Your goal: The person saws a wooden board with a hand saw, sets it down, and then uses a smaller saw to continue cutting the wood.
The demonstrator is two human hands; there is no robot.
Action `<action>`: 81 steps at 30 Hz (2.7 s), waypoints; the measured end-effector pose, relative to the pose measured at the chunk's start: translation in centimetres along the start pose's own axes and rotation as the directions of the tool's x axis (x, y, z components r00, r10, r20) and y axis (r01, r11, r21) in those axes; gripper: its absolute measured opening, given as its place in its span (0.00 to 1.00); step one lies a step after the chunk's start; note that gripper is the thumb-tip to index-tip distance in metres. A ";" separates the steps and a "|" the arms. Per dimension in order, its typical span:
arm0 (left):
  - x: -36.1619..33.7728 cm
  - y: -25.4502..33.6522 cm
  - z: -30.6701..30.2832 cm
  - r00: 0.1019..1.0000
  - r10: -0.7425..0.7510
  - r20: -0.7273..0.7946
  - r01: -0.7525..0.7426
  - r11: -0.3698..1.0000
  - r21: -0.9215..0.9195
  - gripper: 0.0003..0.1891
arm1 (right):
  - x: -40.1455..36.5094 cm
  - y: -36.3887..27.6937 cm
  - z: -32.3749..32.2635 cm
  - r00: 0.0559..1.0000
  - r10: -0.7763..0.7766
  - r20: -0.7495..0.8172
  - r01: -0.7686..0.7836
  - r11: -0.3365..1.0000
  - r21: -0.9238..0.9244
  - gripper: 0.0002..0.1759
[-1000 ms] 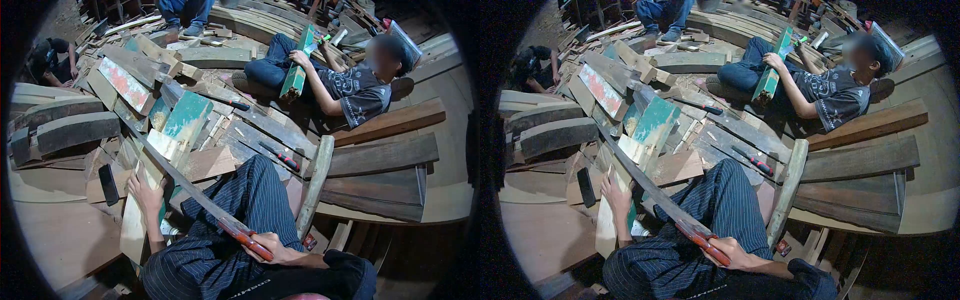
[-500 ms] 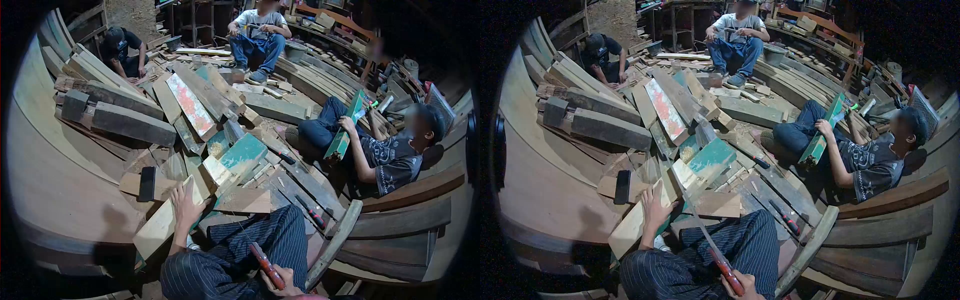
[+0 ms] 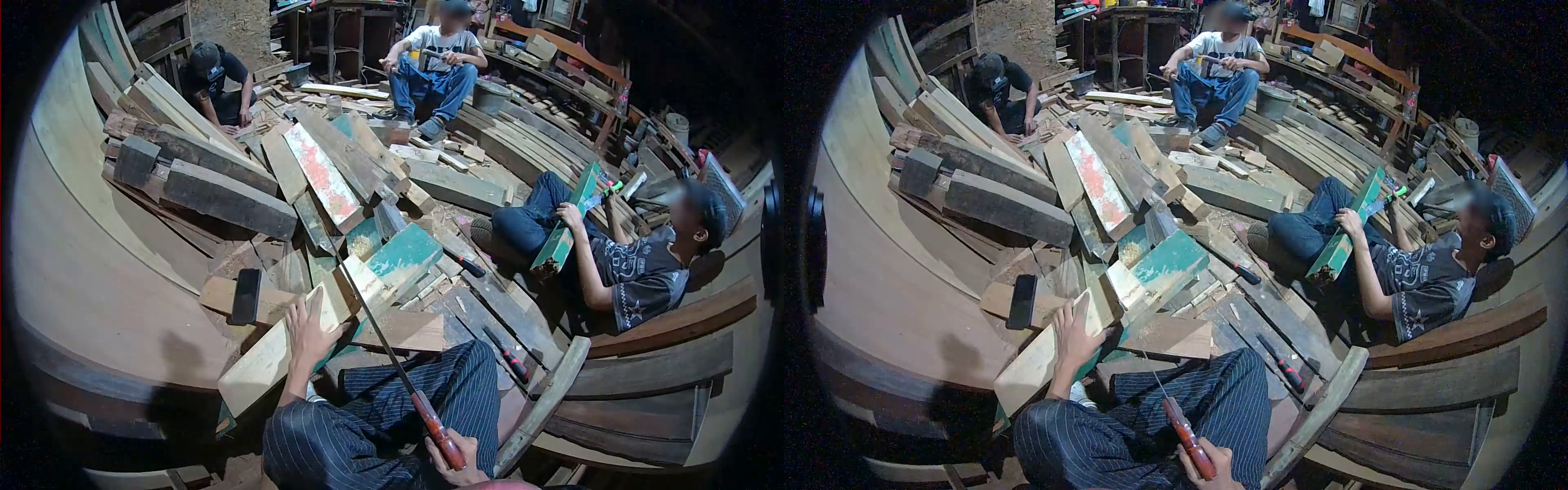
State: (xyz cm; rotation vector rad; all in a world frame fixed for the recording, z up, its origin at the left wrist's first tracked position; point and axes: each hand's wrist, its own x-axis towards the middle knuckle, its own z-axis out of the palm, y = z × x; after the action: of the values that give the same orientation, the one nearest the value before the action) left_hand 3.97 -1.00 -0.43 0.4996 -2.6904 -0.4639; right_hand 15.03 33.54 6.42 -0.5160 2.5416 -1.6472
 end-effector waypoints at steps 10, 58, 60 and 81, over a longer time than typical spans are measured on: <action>0.0 -0.1 0.2 1.000 -0.011 0.002 0.011 1.000 0.002 0.52 | -0.4 1.1 0.0 0.999 -0.040 0.016 0.042 0.992 -0.115 0.09; 0.6 -1.9 0.9 0.986 -0.115 0.122 0.111 0.993 0.043 0.55 | 7.1 1.4 2.7 0.958 -0.222 0.183 0.213 0.975 0.067 0.12; 0.5 -1.7 0.7 0.992 -0.085 0.097 0.085 0.996 0.009 0.56 | 6.3 1.1 1.8 0.967 -0.181 0.181 0.162 0.980 0.117 0.12; 0.7 -1.6 0.2 0.996 -0.071 0.061 0.074 0.995 -0.060 0.57 | 14.5 -0.2 5.3 1.000 -0.008 0.002 0.008 0.989 0.147 0.06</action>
State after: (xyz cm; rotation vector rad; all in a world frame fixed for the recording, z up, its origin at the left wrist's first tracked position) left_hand 3.70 -2.63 -0.98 0.5760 -2.7114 -0.5898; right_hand 2.69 24.29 6.15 -0.5150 2.3949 -1.8171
